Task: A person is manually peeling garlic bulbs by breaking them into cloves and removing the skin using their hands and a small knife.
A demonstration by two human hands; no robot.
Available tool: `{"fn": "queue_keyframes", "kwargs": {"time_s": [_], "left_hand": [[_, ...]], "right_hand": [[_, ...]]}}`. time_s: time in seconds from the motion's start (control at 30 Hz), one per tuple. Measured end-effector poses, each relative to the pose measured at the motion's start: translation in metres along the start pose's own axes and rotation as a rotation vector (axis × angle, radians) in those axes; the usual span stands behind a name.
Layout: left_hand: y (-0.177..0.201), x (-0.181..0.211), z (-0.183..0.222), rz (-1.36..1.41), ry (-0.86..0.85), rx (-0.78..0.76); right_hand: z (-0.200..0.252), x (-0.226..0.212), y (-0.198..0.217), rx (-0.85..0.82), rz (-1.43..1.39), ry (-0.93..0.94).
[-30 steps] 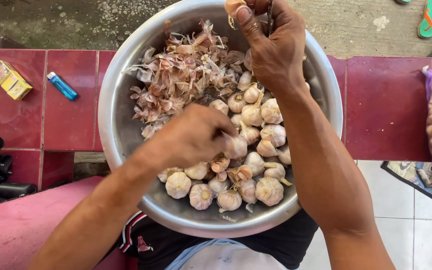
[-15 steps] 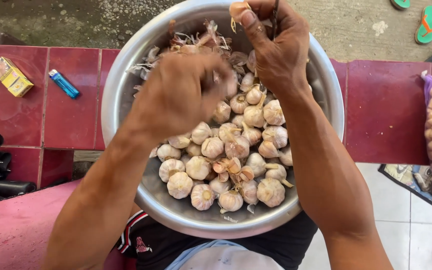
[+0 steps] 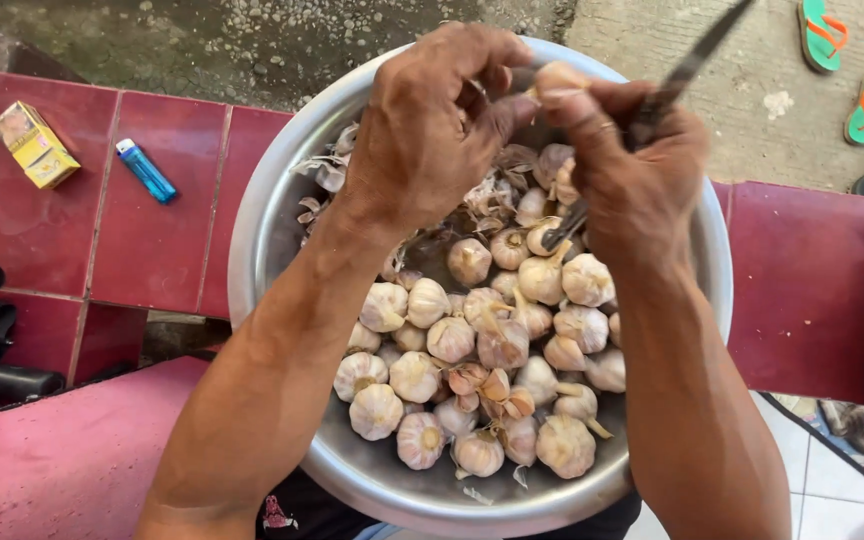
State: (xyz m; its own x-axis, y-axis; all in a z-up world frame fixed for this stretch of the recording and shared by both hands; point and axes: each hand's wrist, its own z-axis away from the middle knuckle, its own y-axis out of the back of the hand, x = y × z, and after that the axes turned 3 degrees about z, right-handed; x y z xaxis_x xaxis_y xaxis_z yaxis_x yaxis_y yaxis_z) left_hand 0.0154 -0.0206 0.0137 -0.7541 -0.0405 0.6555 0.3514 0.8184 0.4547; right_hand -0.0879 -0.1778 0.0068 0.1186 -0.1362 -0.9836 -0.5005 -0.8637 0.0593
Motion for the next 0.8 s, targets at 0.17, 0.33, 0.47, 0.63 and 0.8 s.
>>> {"fn": "queue_keyframes", "kwargs": {"time_s": [0.17, 0.33, 0.47, 0.63, 0.8], "left_hand": [[0.012, 0.035, 0.004, -0.372, 0.808, -0.99], [-0.017, -0.015, 0.058, -0.388, 0.642, -1.037], [-0.031, -0.03, 0.076, -0.563, 0.603, -1.08], [-0.051, -0.05, 0.1, -0.819, 0.293, -0.901], [-0.046, -0.04, 0.082, -0.635, 0.581, -1.088]], "right_hand": [[-0.012, 0.021, 0.008, 0.159, -0.039, 0.041], [-0.005, 0.015, 0.009, 0.084, 0.109, 0.134], [-0.002, 0.009, 0.001, 0.052, 0.139, 0.098], [-0.003, 0.007, 0.0, 0.058, 0.138, 0.078], [-0.01, 0.015, 0.003, 0.039, 0.109, 0.21]]}}
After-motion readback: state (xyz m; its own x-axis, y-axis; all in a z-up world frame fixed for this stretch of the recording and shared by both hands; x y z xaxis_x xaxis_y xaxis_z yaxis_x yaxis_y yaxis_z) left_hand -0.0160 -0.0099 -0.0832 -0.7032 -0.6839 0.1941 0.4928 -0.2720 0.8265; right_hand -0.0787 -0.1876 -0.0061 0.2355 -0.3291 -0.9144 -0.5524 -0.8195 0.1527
